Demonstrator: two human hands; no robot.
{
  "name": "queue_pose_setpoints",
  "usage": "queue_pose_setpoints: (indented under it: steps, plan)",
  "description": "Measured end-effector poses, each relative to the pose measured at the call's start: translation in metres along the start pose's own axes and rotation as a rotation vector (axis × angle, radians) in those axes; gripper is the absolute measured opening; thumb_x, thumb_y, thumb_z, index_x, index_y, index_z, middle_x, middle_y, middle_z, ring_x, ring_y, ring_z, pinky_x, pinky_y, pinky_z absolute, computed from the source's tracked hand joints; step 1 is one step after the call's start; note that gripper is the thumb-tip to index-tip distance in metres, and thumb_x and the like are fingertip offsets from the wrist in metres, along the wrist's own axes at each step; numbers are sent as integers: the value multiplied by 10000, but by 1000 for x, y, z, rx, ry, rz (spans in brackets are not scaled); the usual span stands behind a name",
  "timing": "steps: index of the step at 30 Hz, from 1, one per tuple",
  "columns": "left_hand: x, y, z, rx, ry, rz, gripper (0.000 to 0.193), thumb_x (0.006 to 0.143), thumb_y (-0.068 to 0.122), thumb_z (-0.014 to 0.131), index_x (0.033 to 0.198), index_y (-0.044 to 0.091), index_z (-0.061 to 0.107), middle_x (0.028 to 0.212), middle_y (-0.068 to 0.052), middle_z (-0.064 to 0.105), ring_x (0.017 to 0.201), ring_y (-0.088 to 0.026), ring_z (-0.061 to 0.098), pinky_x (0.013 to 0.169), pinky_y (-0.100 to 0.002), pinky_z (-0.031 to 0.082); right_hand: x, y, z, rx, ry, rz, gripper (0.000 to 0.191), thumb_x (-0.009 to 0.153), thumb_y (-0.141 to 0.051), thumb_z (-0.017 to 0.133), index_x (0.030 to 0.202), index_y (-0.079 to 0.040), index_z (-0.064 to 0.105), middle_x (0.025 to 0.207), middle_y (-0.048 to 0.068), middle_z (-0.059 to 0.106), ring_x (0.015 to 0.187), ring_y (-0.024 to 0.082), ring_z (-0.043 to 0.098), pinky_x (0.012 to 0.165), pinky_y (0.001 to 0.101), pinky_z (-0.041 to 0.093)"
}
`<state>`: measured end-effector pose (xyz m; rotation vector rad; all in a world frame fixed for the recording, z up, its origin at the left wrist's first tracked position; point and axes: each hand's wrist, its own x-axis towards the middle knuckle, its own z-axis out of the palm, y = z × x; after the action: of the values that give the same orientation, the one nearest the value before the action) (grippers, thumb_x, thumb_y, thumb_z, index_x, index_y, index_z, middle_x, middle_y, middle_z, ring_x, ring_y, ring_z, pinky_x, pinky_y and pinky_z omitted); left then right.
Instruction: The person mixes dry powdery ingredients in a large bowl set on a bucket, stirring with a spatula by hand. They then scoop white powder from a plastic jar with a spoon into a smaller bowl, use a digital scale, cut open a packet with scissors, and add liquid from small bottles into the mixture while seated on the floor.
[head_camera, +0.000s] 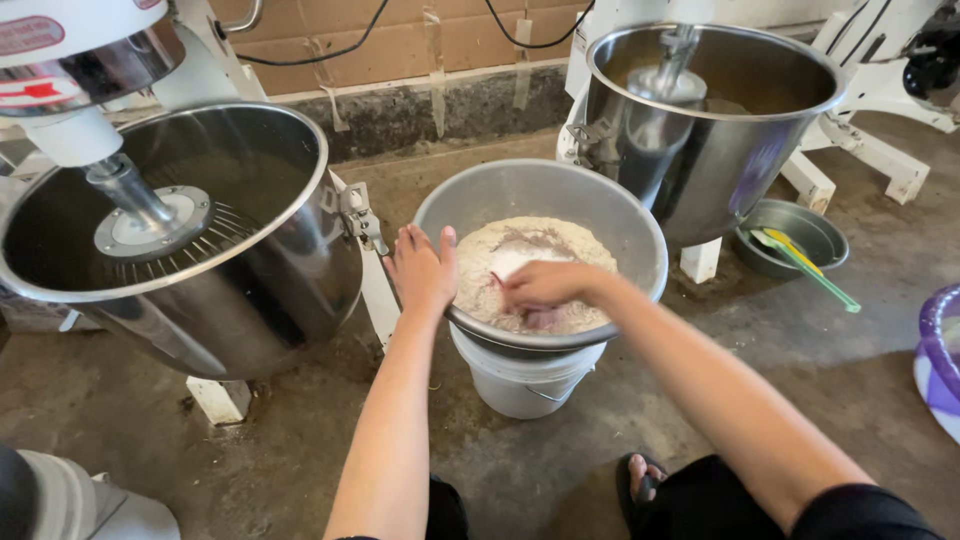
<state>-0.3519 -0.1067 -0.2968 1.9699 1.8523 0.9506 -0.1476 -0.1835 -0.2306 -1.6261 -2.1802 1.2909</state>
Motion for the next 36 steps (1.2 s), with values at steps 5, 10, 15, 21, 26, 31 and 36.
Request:
queue_pose_setpoints:
  steps: [5, 10, 15, 21, 26, 31, 36]
  plan:
    - [-1, 8, -1, 77, 0, 25, 866, 1023, 614, 315, 1546, -77, 303, 1634, -253, 266, 1542, -373, 188, 1245, -540, 42, -48, 34, -24, -401, 234, 85, 342, 868, -116, 537, 1179, -162, 671, 995, 184, 747, 902, 351, 714, 770, 462, 540]
    - [-9, 12, -7, 126, 11, 75, 825, 1027, 586, 325, 1526, -70, 346, 1638, -262, 252, 1548, -384, 165, 1246, -546, 29, -71, 35, -37, -471, 384, 290, 321, 936, -296, 531, 1213, -145, 586, 1062, 185, 741, 1026, 399, 699, 878, 501, 525]
    - [-11, 17, -12, 179, -4, 109, 795, 1027, 568, 324, 1518, -56, 372, 1631, -273, 247, 1542, -398, 157, 1234, -574, 19, -71, 34, -38, -563, 546, 327, 432, 1002, -338, 451, 1351, -86, 486, 1043, 233, 743, 1003, 423, 702, 870, 524, 521]
    - [-11, 18, -11, 223, 1, 134, 797, 1030, 568, 325, 1516, -62, 380, 1628, -283, 247, 1542, -413, 155, 1226, -593, 11, -80, 24, -50, -691, 669, 435, 356, 910, -344, 520, 1155, -236, 754, 981, 139, 764, 934, 353, 734, 815, 493, 572]
    - [-11, 18, -11, 243, -27, 121, 810, 1025, 583, 318, 1527, -52, 366, 1638, -275, 227, 1549, -409, 125, 1228, -591, -3, -72, 15, -61, -794, 496, 586, 301, 861, -315, 608, 1011, -165, 821, 950, 106, 799, 909, 288, 776, 802, 440, 601]
    - [-9, 20, -13, 292, -62, 108, 807, 1020, 580, 297, 1532, -43, 336, 1645, -266, 199, 1543, -395, 101, 1220, -584, -15, -42, 33, -41, -886, 347, 501, 333, 866, -372, 636, 1002, -121, 807, 1011, 120, 783, 976, 307, 749, 860, 433, 574]
    - [-10, 21, -12, 291, -69, 87, 816, 1017, 587, 300, 1542, -37, 331, 1644, -264, 208, 1551, -388, 115, 1227, -588, -4, -40, 35, -40, -906, 341, 477, 378, 921, -447, 613, 997, -122, 791, 1023, 140, 782, 984, 316, 747, 860, 450, 577]
